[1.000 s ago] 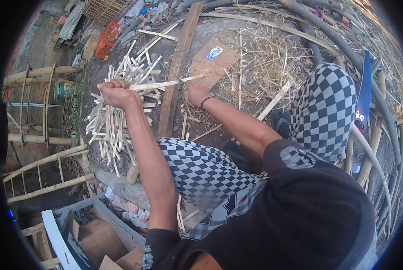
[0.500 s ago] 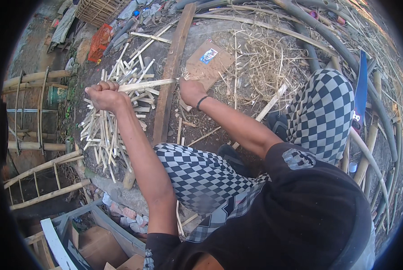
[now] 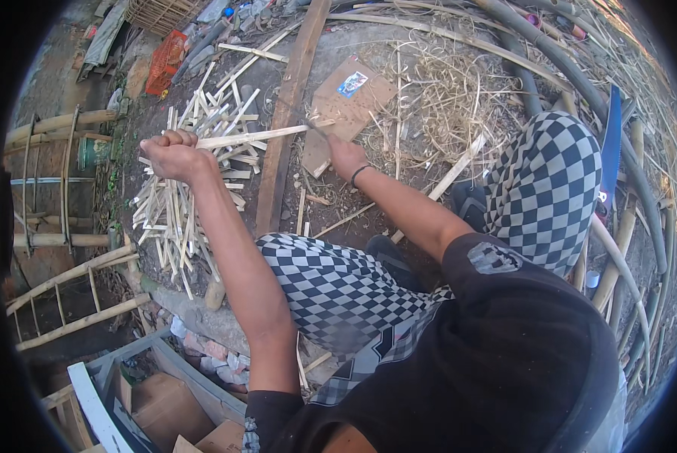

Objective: The person uses a knife to shave thin strips from a bamboo stick. They hold the bamboo with one hand and move the blade along its length to peel away thin layers, adding them to a pile of shavings on the ground.

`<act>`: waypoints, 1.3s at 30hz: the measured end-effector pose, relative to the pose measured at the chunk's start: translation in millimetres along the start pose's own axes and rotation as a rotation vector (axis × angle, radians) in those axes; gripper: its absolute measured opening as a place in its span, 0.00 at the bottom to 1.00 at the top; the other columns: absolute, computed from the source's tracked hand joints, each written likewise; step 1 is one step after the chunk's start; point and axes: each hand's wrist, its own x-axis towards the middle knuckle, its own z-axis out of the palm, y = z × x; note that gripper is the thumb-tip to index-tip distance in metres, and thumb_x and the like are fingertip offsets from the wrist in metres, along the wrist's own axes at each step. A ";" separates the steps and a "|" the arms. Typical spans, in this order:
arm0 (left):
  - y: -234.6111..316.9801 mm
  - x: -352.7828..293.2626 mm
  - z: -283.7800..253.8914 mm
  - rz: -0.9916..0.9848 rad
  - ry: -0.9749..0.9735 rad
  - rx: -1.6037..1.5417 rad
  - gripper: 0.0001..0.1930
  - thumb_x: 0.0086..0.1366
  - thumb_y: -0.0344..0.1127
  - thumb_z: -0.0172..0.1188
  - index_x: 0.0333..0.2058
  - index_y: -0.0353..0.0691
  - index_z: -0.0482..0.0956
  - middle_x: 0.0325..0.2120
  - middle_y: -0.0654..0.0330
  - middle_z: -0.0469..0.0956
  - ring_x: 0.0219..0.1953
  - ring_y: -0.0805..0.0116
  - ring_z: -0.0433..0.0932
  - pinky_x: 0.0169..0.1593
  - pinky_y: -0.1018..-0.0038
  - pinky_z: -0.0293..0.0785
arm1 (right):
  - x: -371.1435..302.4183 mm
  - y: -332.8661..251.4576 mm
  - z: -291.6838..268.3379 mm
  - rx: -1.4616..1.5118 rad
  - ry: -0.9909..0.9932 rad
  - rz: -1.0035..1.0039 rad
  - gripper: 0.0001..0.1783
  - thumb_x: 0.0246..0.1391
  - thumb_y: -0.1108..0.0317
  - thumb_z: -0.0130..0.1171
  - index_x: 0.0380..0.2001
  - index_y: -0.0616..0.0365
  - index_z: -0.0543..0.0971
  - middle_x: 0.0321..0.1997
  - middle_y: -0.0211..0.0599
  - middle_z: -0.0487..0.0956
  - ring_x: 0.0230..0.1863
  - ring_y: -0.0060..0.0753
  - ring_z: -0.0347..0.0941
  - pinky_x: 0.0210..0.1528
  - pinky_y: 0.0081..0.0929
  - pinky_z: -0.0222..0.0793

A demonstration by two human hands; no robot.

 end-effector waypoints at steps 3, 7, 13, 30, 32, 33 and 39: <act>3.0 2.9 3.4 -0.024 0.039 -0.072 0.19 0.68 0.42 0.41 0.18 0.50 0.49 0.11 0.68 0.48 0.14 0.74 0.45 0.20 0.73 0.43 | 6.7 -2.2 -4.8 0.018 0.062 0.085 0.12 0.58 0.71 0.47 0.46 0.60 0.69 0.34 0.56 0.82 0.36 0.58 0.81 0.39 0.51 0.76; 2.6 4.5 2.6 -0.024 -0.009 -0.083 0.22 0.70 0.45 0.42 0.18 0.50 0.49 0.11 0.68 0.51 0.14 0.76 0.46 0.20 0.73 0.43 | 7.3 7.4 5.3 -0.064 0.063 -0.071 0.12 0.59 0.71 0.46 0.45 0.61 0.69 0.35 0.56 0.82 0.38 0.56 0.82 0.41 0.50 0.76; -2.6 -0.8 -0.1 0.038 -0.047 -0.048 0.23 0.75 0.49 0.38 0.19 0.49 0.49 0.11 0.69 0.49 0.13 0.75 0.46 0.20 0.73 0.42 | 3.5 61.2 23.2 -0.125 -0.036 0.163 0.14 0.55 0.71 0.53 0.45 0.63 0.71 0.39 0.57 0.82 0.43 0.56 0.81 0.46 0.48 0.76; -4.2 -3.6 -1.7 -0.088 -0.636 -0.343 0.16 0.76 0.44 0.47 0.32 0.38 0.69 0.28 0.60 0.68 0.34 0.68 0.67 0.46 0.67 0.67 | -78.6 76.4 23.8 0.985 -0.274 0.584 0.22 0.68 0.64 0.43 0.63 0.58 0.62 0.25 0.48 0.80 0.16 0.41 0.78 0.14 0.38 0.72; -1.1 -8.3 1.4 -0.078 -0.607 -0.315 0.17 0.75 0.45 0.51 0.30 0.39 0.70 0.27 0.59 0.71 0.34 0.67 0.72 0.47 0.66 0.72 | -85.4 64.5 13.7 0.955 -0.225 0.630 0.19 0.68 0.66 0.44 0.58 0.60 0.66 0.25 0.47 0.80 0.17 0.40 0.78 0.15 0.37 0.73; 0.5 -9.4 2.6 -0.059 -0.640 -0.328 0.17 0.75 0.45 0.51 0.30 0.39 0.70 0.27 0.59 0.71 0.34 0.67 0.72 0.47 0.66 0.72 | -86.9 56.2 6.1 0.991 -0.214 0.567 0.19 0.68 0.66 0.44 0.58 0.60 0.66 0.25 0.47 0.80 0.17 0.40 0.78 0.15 0.37 0.73; 3.0 -14.1 3.9 -0.197 -0.584 -0.231 0.19 0.73 0.45 0.46 0.24 0.41 0.64 0.13 0.64 0.62 0.16 0.73 0.61 0.25 0.71 0.65 | -87.1 -29.7 -64.6 0.484 0.266 -0.008 0.11 0.64 0.66 0.48 0.41 0.63 0.73 0.23 0.54 0.78 0.22 0.57 0.77 0.28 0.50 0.72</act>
